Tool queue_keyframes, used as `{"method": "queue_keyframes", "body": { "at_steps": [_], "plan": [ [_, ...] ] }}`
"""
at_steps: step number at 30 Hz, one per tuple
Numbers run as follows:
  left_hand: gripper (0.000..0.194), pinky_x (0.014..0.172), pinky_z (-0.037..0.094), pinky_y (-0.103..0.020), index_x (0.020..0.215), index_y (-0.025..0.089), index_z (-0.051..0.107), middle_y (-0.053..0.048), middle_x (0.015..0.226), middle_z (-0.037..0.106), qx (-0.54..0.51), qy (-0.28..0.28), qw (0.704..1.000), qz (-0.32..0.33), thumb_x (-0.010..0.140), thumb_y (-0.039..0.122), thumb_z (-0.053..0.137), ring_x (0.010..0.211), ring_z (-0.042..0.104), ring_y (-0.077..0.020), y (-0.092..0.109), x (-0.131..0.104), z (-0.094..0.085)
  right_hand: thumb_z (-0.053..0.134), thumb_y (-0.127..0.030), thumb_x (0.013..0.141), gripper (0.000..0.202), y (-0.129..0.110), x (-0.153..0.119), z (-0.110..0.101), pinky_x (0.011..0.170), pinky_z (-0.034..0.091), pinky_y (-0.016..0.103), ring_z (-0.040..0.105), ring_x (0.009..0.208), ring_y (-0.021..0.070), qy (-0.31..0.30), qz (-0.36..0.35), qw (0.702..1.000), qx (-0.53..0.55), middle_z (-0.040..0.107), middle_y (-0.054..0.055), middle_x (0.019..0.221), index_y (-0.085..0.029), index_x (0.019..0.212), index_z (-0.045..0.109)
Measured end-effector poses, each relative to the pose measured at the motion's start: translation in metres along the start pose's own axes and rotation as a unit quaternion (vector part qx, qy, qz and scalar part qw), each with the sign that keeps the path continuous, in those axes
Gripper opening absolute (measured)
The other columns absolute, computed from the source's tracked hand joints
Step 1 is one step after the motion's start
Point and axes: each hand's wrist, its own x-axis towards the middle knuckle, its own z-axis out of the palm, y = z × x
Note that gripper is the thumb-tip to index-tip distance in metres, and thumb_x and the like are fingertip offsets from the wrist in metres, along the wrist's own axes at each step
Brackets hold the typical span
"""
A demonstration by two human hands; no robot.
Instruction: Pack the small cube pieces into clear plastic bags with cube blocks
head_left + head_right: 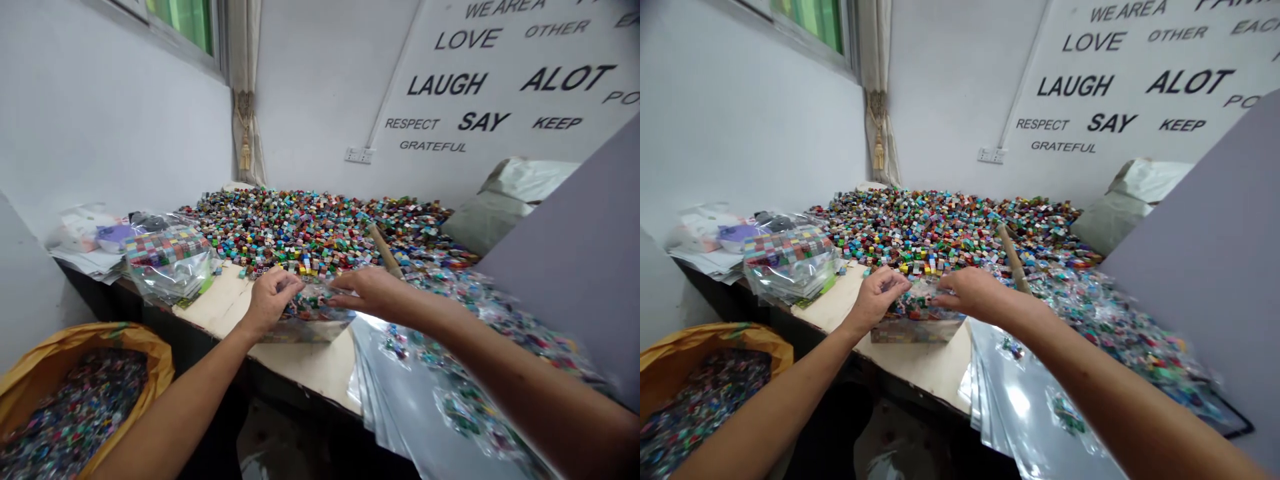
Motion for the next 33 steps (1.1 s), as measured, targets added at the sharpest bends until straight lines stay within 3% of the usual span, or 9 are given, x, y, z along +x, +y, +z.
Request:
{"method": "queue_keyframes", "body": {
  "at_steps": [4, 9, 12, 16, 18, 21, 24, 28, 33],
  "plan": [
    [0.012, 0.065, 0.038, -0.023, 0.075, 0.018, 0.066, 0.0, 0.074, 0.054, -0.008, 0.011, 1.0, 0.01, 0.08, 0.027, 0.061, 0.07, 0.05, -0.0121, -0.002, 0.001, 0.001, 0.057, -0.025, 0.086, 0.028, -0.001, 0.002, 0.003, 0.081, 0.049, 0.032, 0.066, 0.095, 0.022, 0.063, -0.037, 0.996, 0.052, 0.071, 0.006, 0.108, -0.022, 0.112, 0.067],
    [0.017, 0.068, 0.04, -0.023, 0.081, 0.018, 0.064, 0.0, 0.075, 0.06, -0.037, -0.013, 0.999, 0.007, 0.085, 0.032, 0.056, 0.071, 0.053, -0.0125, -0.008, -0.001, 0.003, 0.057, -0.018, 0.083, 0.028, -0.001, 0.005, 0.004, 0.085, 0.05, 0.037, 0.065, 0.097, 0.0241, 0.046, -0.023, 0.998, 0.048, 0.07, 0.008, 0.107, -0.018, 0.11, 0.067],
    [0.02, 0.061, 0.038, -0.022, 0.08, 0.018, 0.062, 0.002, 0.068, 0.058, -0.037, -0.025, 0.999, -0.019, 0.085, 0.035, 0.054, 0.063, 0.05, -0.0111, -0.009, -0.002, 0.003, 0.063, -0.025, 0.08, 0.033, 0.013, -0.004, 0.004, 0.093, 0.046, 0.043, 0.06, 0.106, 0.0271, 0.149, -0.015, 0.986, 0.066, 0.068, 0.008, 0.111, -0.021, 0.112, 0.064],
    [0.02, 0.065, 0.041, -0.021, 0.078, 0.018, 0.061, 0.001, 0.072, 0.062, -0.054, -0.024, 0.998, -0.023, 0.085, 0.036, 0.055, 0.068, 0.055, -0.0123, -0.006, -0.002, 0.001, 0.072, -0.049, 0.068, 0.077, 0.045, -0.022, 0.033, 0.093, 0.045, 0.049, 0.054, 0.116, 0.0301, 0.274, 0.076, 0.907, 0.311, 0.058, 0.013, 0.127, -0.026, 0.135, 0.042],
    [0.02, 0.068, 0.043, -0.022, 0.078, 0.017, 0.061, 0.0, 0.073, 0.064, -0.06, -0.03, 0.997, -0.024, 0.085, 0.036, 0.055, 0.071, 0.057, -0.0131, -0.005, -0.003, 0.001, 0.072, -0.056, 0.065, 0.084, 0.053, -0.026, 0.06, 0.089, 0.049, 0.047, 0.056, 0.114, 0.0292, 0.212, 0.093, 0.83, 0.508, 0.055, 0.015, 0.131, -0.025, 0.136, 0.039],
    [0.022, 0.067, 0.042, -0.022, 0.078, 0.018, 0.061, 0.0, 0.072, 0.063, -0.044, -0.035, 0.998, -0.022, 0.085, 0.037, 0.054, 0.07, 0.057, -0.0131, -0.004, -0.003, 0.002, 0.077, -0.052, 0.06, 0.08, 0.048, -0.022, 0.096, 0.094, 0.047, 0.043, 0.057, 0.113, 0.0271, 0.138, 0.068, 0.75, 0.643, 0.056, 0.011, 0.13, -0.026, 0.13, 0.048],
    [0.023, 0.066, 0.042, -0.022, 0.079, 0.018, 0.061, 0.001, 0.069, 0.061, -0.031, -0.038, 0.999, -0.021, 0.085, 0.039, 0.054, 0.068, 0.055, -0.0126, -0.004, -0.003, 0.003, 0.08, -0.045, 0.06, 0.058, 0.034, -0.012, 0.11, 0.09, 0.048, 0.038, 0.062, 0.102, 0.0235, 0.164, 0.071, 0.72, 0.67, 0.066, 0.005, 0.115, -0.026, 0.112, 0.063],
    [0.022, 0.064, 0.041, -0.022, 0.078, 0.018, 0.06, 0.001, 0.071, 0.062, -0.01, -0.05, 0.998, -0.026, 0.085, 0.037, 0.054, 0.068, 0.055, -0.0126, 0.0, 0.001, 0.001, 0.078, -0.049, 0.059, 0.037, 0.021, -0.005, 0.112, 0.061, 0.051, 0.031, 0.06, 0.063, 0.0168, 0.243, 0.137, 0.691, 0.667, 0.067, 0.001, 0.073, -0.022, 0.082, 0.069],
    [0.02, 0.067, 0.04, -0.024, 0.091, 0.021, 0.064, 0.001, 0.08, 0.066, 0.127, -0.096, 0.987, -0.013, 0.074, 0.032, 0.067, 0.074, 0.06, -0.015, 0.023, 0.015, -0.003, 0.075, -0.051, 0.061, 0.035, 0.017, 0.0, 0.119, 0.05, 0.048, 0.028, 0.057, 0.058, 0.0156, 0.29, 0.133, 0.68, 0.661, 0.063, 0.001, 0.068, -0.023, 0.079, 0.067]
  ]
}}
